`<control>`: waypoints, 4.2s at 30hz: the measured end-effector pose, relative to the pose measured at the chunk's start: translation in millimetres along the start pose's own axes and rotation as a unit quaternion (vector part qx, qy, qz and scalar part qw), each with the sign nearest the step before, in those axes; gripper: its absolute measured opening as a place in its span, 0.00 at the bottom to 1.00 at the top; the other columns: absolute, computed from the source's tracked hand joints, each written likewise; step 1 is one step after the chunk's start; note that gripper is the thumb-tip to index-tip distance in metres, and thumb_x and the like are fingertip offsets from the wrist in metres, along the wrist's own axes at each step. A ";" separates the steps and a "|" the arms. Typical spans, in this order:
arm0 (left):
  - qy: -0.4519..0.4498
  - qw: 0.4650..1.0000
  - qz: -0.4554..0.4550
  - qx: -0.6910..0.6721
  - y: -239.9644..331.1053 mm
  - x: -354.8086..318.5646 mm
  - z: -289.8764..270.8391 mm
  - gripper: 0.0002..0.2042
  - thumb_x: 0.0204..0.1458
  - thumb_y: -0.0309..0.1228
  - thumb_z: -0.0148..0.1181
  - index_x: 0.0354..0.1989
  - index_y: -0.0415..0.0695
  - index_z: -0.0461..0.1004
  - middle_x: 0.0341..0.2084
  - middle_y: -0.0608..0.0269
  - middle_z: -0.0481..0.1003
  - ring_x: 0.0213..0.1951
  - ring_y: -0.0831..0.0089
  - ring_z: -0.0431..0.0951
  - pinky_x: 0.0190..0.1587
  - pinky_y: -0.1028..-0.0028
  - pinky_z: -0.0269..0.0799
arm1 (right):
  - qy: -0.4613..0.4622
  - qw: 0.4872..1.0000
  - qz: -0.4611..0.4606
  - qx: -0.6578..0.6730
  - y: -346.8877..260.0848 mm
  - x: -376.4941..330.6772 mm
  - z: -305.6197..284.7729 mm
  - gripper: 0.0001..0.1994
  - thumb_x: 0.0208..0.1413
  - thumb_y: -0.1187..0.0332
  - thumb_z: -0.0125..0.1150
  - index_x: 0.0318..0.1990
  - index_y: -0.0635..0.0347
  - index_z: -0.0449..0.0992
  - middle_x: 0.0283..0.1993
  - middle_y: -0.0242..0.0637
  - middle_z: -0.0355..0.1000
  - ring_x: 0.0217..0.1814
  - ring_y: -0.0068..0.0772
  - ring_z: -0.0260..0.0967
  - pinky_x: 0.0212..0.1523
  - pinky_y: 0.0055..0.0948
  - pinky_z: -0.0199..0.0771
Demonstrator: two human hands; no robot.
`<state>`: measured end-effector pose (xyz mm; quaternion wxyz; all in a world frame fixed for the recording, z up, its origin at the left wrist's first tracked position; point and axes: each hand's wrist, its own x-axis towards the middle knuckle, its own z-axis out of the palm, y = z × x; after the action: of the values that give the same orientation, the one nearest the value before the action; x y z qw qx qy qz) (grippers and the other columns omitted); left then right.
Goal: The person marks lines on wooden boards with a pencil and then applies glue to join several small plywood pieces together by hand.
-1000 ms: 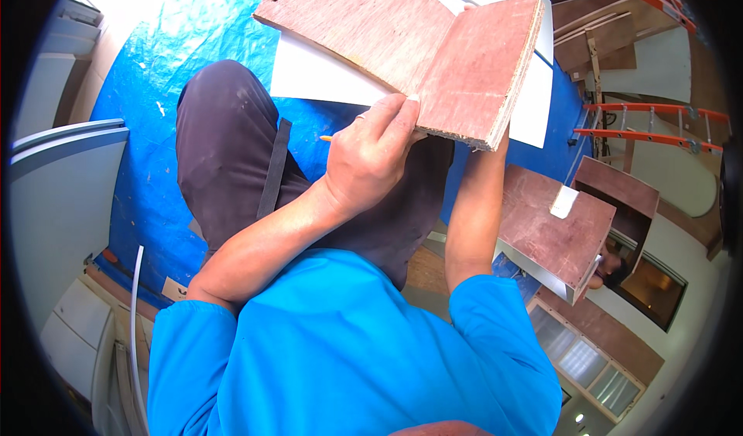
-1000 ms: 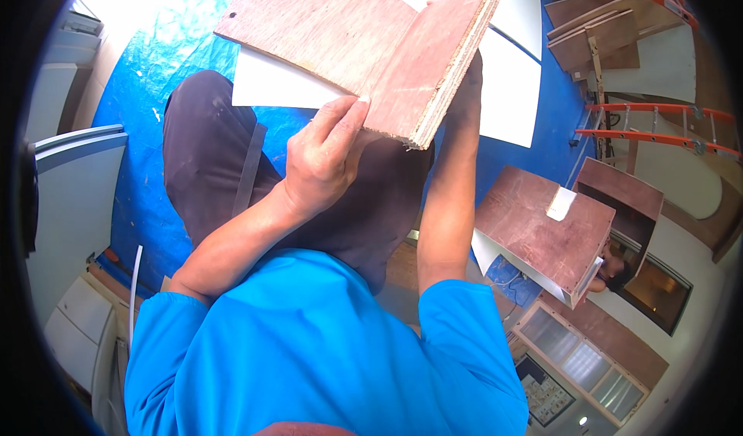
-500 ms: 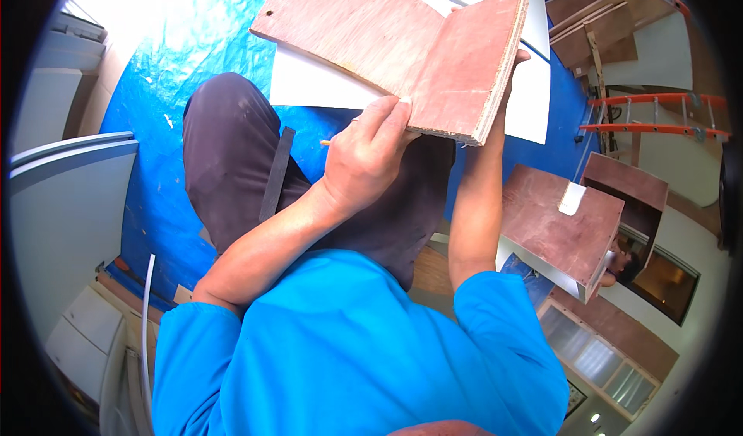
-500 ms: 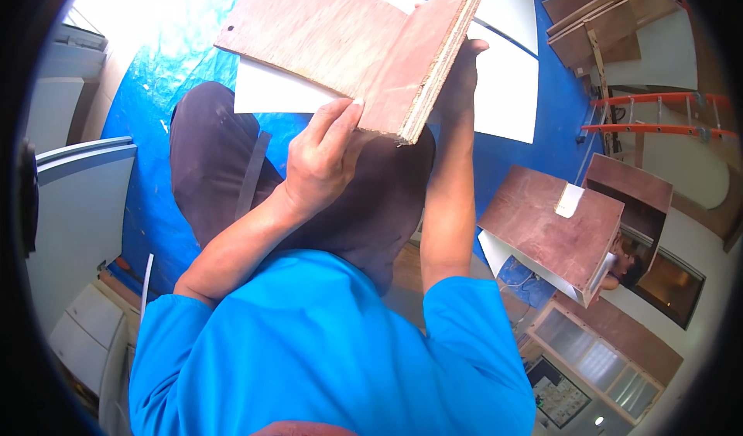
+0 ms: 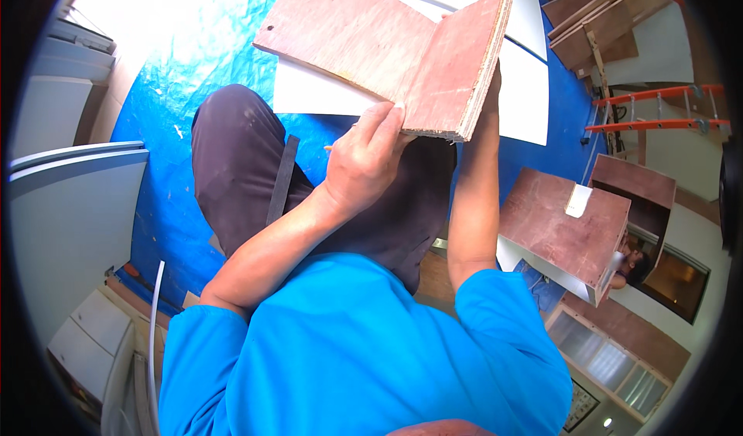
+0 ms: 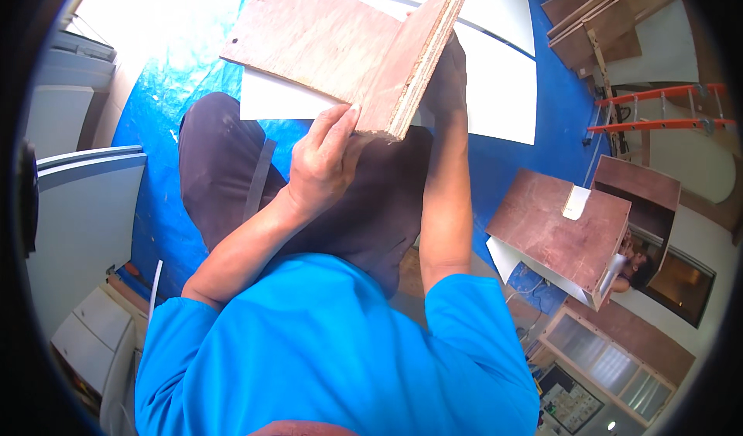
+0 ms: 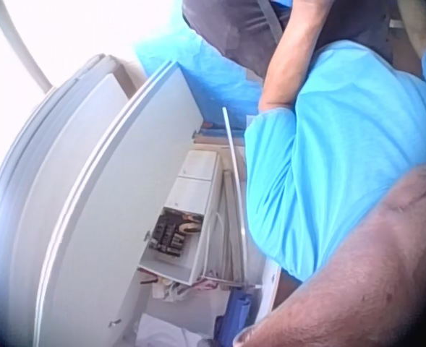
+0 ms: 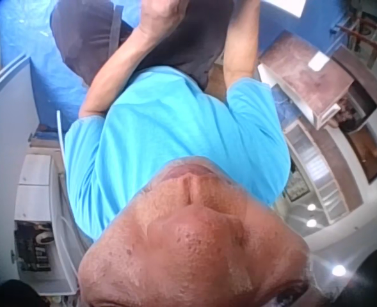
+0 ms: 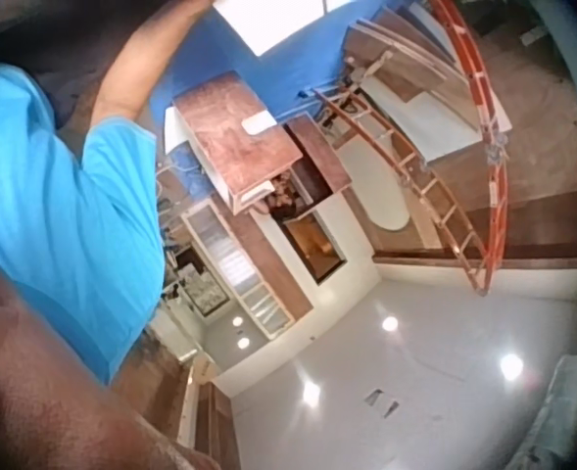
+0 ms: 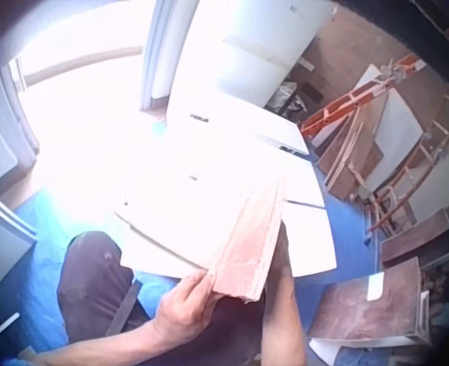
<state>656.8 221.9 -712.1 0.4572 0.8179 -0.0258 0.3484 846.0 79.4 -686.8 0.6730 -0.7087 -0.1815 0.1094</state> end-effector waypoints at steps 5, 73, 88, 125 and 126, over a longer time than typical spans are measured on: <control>-0.002 1.000 0.001 -0.002 1.2 -0.3 1.2 0.20 0.50 0.22 0.72 0.52 0.31 0.75 0.46 0.41 0.79 0.41 0.46 0.84 0.41 0.60 0.83 | -0.019 0.995 0.021 0.097 -11.3 3.6 -2.6 0.55 0.59 0.19 0.39 0.70 0.68 0.64 0.67 0.50 0.69 0.69 0.41 0.68 0.69 0.43 0.70; -0.019 0.999 -0.035 0.015 -0.8 0.7 -7.0 0.20 0.49 0.28 0.75 0.51 0.40 0.80 0.46 0.50 0.79 0.42 0.52 0.84 0.41 0.62 0.82 | -0.053 0.990 0.048 0.123 -42.6 15.8 -6.9 0.34 0.69 0.38 0.47 0.63 0.63 0.70 0.58 0.54 0.77 0.59 0.42 0.78 0.60 0.43 0.81; -0.027 0.999 -0.031 0.032 -0.3 0.5 -7.6 0.20 0.51 0.29 0.74 0.51 0.37 0.80 0.47 0.48 0.80 0.44 0.50 0.84 0.43 0.62 0.83 | -0.053 0.995 0.029 0.078 -55.5 11.0 8.4 0.34 0.68 0.35 0.44 0.56 0.60 0.74 0.51 0.43 0.77 0.56 0.36 0.75 0.60 0.40 0.74; -0.285 0.936 -0.178 -0.106 13.9 178.3 -7.6 0.41 0.51 0.55 0.73 0.62 0.29 0.74 0.48 0.38 0.81 0.51 0.55 0.84 0.55 0.61 0.79 | -0.054 0.989 0.088 0.103 -39.9 10.3 -5.1 0.39 0.64 0.33 0.52 0.65 0.60 0.72 0.61 0.43 0.72 0.66 0.37 0.69 0.70 0.40 0.66; -0.283 0.934 -0.182 -0.123 14.7 177.5 -8.6 0.40 0.52 0.54 0.73 0.61 0.29 0.75 0.49 0.38 0.81 0.51 0.55 0.83 0.56 0.61 0.79 | -0.056 0.989 0.086 0.107 -42.6 9.5 -2.9 0.39 0.64 0.33 0.52 0.65 0.60 0.72 0.61 0.43 0.72 0.66 0.37 0.69 0.70 0.40 0.66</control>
<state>781.0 269.0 -593.1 0.5834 0.8107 -0.0478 0.0076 851.1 81.8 -643.4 0.7218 -0.6381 -0.1445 0.2258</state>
